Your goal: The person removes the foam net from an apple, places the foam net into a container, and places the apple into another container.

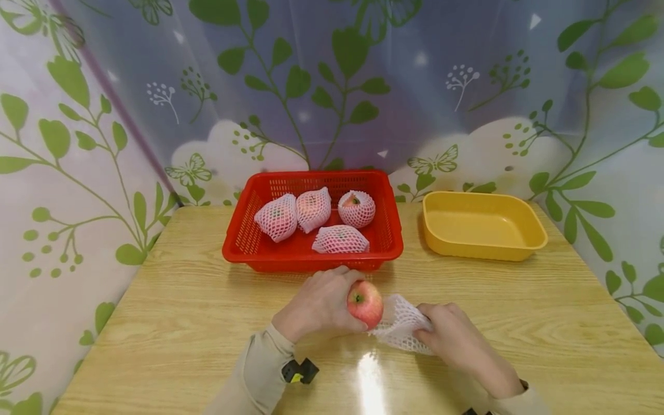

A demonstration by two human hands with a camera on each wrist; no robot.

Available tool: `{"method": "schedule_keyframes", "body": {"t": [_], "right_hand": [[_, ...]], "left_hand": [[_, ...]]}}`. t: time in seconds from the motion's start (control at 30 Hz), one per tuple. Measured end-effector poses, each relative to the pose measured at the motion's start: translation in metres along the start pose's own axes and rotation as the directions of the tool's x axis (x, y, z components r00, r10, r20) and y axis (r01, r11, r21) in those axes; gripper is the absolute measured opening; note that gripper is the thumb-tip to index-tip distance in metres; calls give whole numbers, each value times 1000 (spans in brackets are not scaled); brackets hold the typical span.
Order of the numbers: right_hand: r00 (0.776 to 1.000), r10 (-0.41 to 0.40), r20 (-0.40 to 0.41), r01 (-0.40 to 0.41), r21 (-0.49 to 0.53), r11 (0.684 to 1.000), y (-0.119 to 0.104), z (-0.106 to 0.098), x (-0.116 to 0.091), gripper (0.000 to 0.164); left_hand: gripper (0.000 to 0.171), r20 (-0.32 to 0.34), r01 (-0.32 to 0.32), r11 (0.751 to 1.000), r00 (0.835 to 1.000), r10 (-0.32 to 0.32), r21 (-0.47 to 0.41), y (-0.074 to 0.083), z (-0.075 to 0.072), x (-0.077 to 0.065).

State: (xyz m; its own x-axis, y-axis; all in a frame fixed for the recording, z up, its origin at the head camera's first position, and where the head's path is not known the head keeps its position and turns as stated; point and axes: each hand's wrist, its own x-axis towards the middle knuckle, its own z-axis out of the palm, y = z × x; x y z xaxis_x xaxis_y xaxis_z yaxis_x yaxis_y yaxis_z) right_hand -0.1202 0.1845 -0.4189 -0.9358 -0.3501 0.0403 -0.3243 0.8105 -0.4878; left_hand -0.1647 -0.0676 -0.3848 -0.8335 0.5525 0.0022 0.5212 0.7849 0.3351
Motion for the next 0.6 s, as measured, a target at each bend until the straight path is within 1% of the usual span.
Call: {"method": "schedule_keyframes", "body": {"t": [0.13,0.2,0.3,0.5,0.6], "right_hand": [[999,33,-33,-34,-29,999,9,-14,-3,16],[998,46,-51,-48,-51,998,14,-21,-3,19],[996,59,-70,-64,-71,995,22,-32,-4,19],[989,88,-122,-97,-64,993,38,-53,-4,19],[983,104,-151,-113,-53,992,45,-64,-3,25]], "left_hand": [[75,-6,2,1000,1000,-2,14,1,-2,-1],[75,-4,1,1000,1000,-1,17,2,-2,-2],[75,2,-4,1000,1000,4,15,3,-1,-3],[74,1,-27,999,1000,27,34,4,1,-3],[74,3,-37,998,999,37,44,4,3,-3]]}}
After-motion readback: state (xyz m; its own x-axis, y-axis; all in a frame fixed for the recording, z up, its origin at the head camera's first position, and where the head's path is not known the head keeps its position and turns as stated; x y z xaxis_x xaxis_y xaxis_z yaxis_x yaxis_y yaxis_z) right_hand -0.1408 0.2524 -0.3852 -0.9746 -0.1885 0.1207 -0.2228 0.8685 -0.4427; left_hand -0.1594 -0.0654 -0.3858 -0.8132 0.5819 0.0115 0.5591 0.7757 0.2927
